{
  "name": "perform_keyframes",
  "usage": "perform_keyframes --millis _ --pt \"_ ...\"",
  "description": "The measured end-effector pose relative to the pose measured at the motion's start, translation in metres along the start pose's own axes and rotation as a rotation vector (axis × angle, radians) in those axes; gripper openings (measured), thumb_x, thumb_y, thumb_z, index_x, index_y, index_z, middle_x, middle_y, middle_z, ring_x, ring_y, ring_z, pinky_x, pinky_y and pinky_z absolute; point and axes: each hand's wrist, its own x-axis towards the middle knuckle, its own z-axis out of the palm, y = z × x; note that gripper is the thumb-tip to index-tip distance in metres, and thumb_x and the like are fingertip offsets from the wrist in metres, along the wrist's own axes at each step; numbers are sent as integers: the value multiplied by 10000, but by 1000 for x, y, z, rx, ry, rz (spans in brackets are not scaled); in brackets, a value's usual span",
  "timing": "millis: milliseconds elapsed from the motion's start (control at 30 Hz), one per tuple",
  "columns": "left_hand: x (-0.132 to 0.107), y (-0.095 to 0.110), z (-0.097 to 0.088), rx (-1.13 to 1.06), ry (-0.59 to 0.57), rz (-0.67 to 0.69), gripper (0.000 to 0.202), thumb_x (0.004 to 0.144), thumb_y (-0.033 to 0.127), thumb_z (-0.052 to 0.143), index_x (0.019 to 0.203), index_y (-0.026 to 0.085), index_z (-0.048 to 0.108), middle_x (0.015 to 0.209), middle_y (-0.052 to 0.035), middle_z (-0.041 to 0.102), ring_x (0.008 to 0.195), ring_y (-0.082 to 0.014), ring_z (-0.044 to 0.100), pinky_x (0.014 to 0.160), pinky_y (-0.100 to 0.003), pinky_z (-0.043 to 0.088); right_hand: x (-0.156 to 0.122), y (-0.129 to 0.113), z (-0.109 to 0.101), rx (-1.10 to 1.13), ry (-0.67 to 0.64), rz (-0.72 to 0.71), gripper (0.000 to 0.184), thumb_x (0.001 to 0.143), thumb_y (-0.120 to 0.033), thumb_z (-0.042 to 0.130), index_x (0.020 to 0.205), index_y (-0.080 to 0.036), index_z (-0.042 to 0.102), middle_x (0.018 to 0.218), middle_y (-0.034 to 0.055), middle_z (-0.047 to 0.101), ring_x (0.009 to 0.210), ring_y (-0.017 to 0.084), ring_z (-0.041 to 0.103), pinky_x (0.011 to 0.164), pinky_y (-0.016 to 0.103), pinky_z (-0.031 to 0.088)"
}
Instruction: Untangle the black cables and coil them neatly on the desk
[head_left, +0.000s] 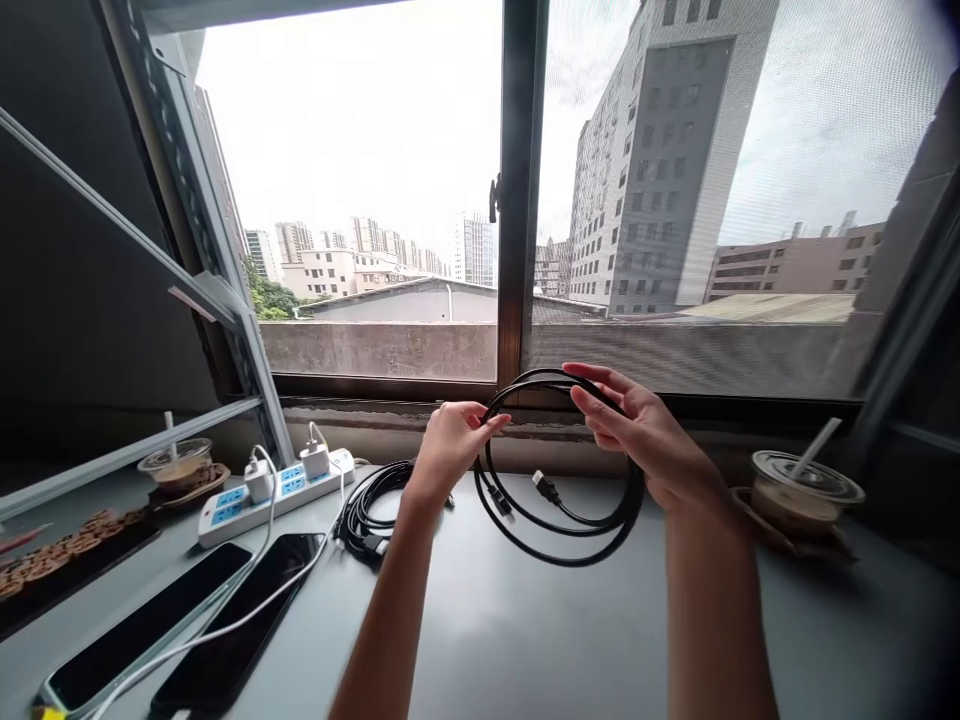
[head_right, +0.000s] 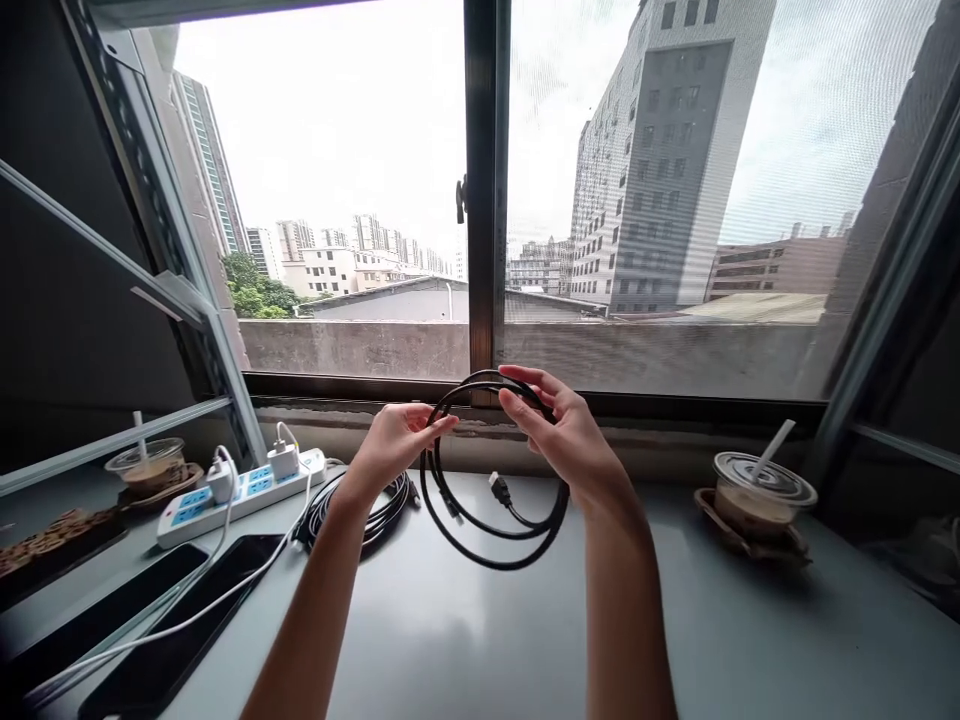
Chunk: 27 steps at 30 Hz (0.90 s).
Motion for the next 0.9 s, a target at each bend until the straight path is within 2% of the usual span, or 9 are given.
perform_keyframes --millis 100,167,267,467,533,600,700,800,900 --pt "0 5 0 76 130 55 394 765 540 553 787 160 654 568 4 557 562 -138 489 529 -241 325 4 4 -2 105 -25 13 473 723 -462 671 1129 -225 613 601 -58 326 514 52 283 420 150 268" --pt "1 6 0 48 159 112 388 793 535 525 833 168 643 591 4 568 576 -135 493 552 -236 350 4 4 -5 163 -51 11 439 735 -436 668 1104 -203 620 583 -61 320 517 55 300 415 147 266" --pt "2 7 -2 8 156 180 371 819 518 507 770 173 636 627 -6 597 602 -132 509 587 -232 379 3 3 -9 227 -64 13 396 746 -418 660 1075 -200 630 610 -49 381 528 52 352 409 139 282" --pt "-1 18 -1 -97 293 241 306 722 480 656 673 180 625 647 3 590 583 -110 498 573 -225 382 2 3 -8 219 -91 -15 446 707 -398 705 1106 -221 615 692 -39 440 525 43 426 373 129 307" --pt "-5 24 1 -208 204 246 304 708 466 676 671 172 609 565 26 520 512 -90 442 505 -220 341 2 3 -5 203 -113 -14 441 706 -379 709 1112 -240 612 720 -47 436 476 15 392 365 129 301" --pt "-9 30 3 -303 22 238 307 721 460 665 679 165 592 501 54 425 453 -70 356 447 -218 267 2 2 -2 204 -147 -8 438 715 -385 696 1122 -252 605 798 -36 467 460 -2 387 377 135 324" --pt "-12 35 4 -355 -149 235 324 755 445 635 630 152 572 492 60 347 449 -58 271 430 -229 179 3 2 1 146 -271 2 465 719 -396 684 1150 -253 587 994 19 519 477 0 443 403 157 379" --pt "-12 35 2 -318 -96 268 359 775 427 618 560 147 553 507 38 386 503 -74 318 465 -232 225 4 5 -1 46 -297 -19 488 696 -387 704 1151 -252 587 1102 57 526 512 17 489 408 159 383" --pt "-11 34 -1 -278 -24 286 361 775 421 619 540 160 536 544 19 445 623 -109 402 586 -235 328 3 7 -5 -13 -238 -71 479 686 -385 714 1128 -234 604 1044 50 558 506 8 429 410 152 337"
